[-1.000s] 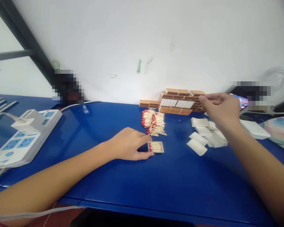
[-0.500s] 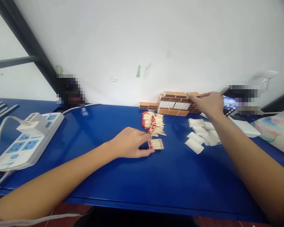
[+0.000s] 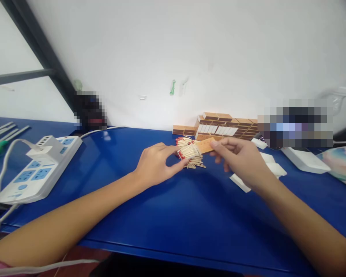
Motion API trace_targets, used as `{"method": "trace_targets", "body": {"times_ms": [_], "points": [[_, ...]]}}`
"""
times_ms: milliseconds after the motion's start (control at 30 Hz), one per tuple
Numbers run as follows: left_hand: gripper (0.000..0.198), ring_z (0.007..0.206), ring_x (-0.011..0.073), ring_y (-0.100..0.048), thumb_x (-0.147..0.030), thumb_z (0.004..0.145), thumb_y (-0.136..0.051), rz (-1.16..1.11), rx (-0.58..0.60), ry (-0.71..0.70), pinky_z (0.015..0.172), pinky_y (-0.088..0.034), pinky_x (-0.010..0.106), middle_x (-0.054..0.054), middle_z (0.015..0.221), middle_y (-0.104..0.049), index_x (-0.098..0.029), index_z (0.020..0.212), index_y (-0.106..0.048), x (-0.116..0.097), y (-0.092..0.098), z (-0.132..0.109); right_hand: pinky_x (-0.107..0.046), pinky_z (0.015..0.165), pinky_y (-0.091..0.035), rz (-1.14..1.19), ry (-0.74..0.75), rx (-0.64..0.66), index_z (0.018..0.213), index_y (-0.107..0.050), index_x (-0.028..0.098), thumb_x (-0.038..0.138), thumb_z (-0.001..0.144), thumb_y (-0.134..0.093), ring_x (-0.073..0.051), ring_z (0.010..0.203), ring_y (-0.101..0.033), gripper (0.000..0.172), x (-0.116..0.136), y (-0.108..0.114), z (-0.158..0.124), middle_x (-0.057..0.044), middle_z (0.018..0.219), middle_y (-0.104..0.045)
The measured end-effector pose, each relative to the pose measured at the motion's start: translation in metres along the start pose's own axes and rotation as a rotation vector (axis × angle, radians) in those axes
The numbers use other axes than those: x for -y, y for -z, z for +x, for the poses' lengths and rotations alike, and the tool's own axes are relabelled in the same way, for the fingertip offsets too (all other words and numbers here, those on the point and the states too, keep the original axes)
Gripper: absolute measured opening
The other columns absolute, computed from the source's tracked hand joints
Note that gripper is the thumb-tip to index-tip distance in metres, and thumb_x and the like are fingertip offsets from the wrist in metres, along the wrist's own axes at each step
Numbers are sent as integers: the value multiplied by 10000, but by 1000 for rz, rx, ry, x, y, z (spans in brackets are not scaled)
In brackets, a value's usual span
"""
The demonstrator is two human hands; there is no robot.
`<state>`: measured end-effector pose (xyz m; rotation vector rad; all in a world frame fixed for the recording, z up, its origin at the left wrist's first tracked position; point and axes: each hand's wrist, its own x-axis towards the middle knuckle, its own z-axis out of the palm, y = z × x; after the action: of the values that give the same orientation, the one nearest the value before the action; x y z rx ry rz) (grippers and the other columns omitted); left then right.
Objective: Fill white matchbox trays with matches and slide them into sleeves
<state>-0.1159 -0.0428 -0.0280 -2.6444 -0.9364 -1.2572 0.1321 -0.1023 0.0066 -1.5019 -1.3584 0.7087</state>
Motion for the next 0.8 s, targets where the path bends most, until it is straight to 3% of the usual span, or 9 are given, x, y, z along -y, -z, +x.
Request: {"method": "trace_targets", "body": {"times_ms": [100,433,633,800], "points": [[350,722,171,-704,-498,933,-697,-3,5,9,660,-553,304,53,902,-799,-186,1066,-782,1,-1,0,-202,363,-445,65,21,49,877,-706,177,667,828,-753,-124,526,-600,495,-2,-12,-10,-74,786,-748],[359,684,142,-696,-465,938,-718,-113,41,-56,578,-547,251,80,964,-805,-173,1138,-774,3,0,0,-183,356,-440,94,44,96,916,-691,167,633,874,-733,-103,485,-592,470,-3,-2,-3,-55,743,-737],[350,743,141,-725,-447,925,-748,-176,6,-115,610,-577,248,60,991,-808,-162,1128,-753,2,1,1,-210,355,-461,137,38,73,1230,-602,200,601,897,-726,-138,476,-626,536,-2,-9,-6,-29,743,-740],[330,734,142,-723,-448,929,-743,-156,-10,-87,613,-576,250,56,965,-807,-172,1110,-753,1,1,1,-230,376,-485,104,43,164,1367,-616,177,620,944,-651,-147,502,-642,614,-5,-16,-11,-50,782,-737]]}}
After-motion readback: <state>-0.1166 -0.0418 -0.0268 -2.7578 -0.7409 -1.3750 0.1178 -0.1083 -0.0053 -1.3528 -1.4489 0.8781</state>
